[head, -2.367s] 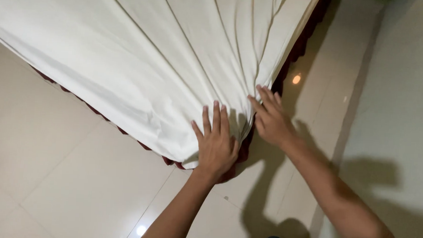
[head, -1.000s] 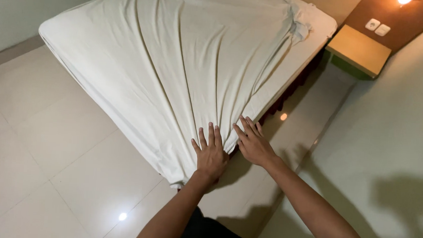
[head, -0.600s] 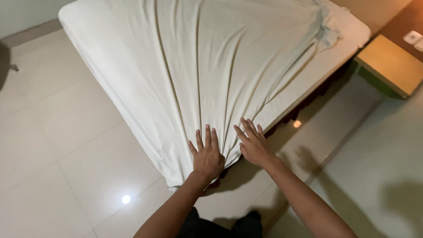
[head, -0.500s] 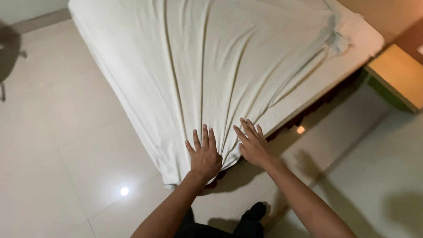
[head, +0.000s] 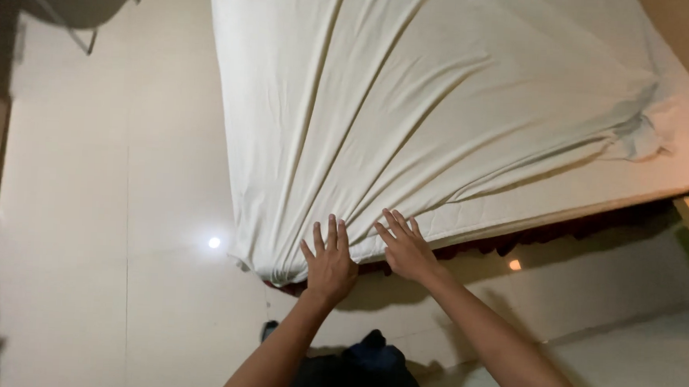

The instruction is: The person spreads a white fitted sheet over a mattress, smoothing the fabric and tucking the edges under the mattress. They work around the perimeter of the bed, ensuring the sheet is tight and wrinkle-free.

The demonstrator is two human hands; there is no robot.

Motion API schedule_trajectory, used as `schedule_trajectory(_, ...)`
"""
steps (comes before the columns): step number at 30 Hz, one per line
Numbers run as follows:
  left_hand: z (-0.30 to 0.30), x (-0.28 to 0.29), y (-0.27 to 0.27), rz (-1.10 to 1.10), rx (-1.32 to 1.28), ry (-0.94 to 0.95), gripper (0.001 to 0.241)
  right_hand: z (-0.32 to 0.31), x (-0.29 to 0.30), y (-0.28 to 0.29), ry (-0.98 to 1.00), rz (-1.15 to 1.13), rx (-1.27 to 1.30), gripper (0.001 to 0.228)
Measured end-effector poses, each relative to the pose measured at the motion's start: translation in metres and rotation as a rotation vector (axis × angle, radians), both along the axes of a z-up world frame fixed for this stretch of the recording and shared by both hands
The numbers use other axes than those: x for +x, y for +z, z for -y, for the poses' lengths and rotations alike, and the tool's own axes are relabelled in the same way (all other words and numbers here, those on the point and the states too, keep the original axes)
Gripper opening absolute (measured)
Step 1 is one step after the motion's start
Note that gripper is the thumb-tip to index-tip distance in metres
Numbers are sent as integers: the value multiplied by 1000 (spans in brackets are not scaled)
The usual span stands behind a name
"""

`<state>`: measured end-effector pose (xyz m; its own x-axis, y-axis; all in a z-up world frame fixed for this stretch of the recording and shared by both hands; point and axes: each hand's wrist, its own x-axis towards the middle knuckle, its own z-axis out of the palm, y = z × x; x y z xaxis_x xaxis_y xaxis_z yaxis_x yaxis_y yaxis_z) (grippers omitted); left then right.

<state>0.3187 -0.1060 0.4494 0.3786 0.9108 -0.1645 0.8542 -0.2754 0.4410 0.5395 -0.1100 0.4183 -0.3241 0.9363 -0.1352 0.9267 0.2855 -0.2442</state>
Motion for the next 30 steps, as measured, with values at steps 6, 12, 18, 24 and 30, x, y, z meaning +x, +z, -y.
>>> schedule_trajectory(6,14,7,-52,-67,24,92,83,-5,6,-44,113,-36,-9,67)
schedule_trajectory(12,11,14,-170,-91,28,121,76,-23,17,-144,207,-57,119,68)
schedule_trajectory(18,-7,12,-269,-175,167,114,63,-63,39,-265,162,28,229,69)
schedule_trajectory(24,-47,20,-309,-27,618,105,58,-90,16,-214,220,-186,304,81)
schedule_trajectory(30,-68,31,-287,51,606,71,60,-105,6,-242,238,-133,656,65)
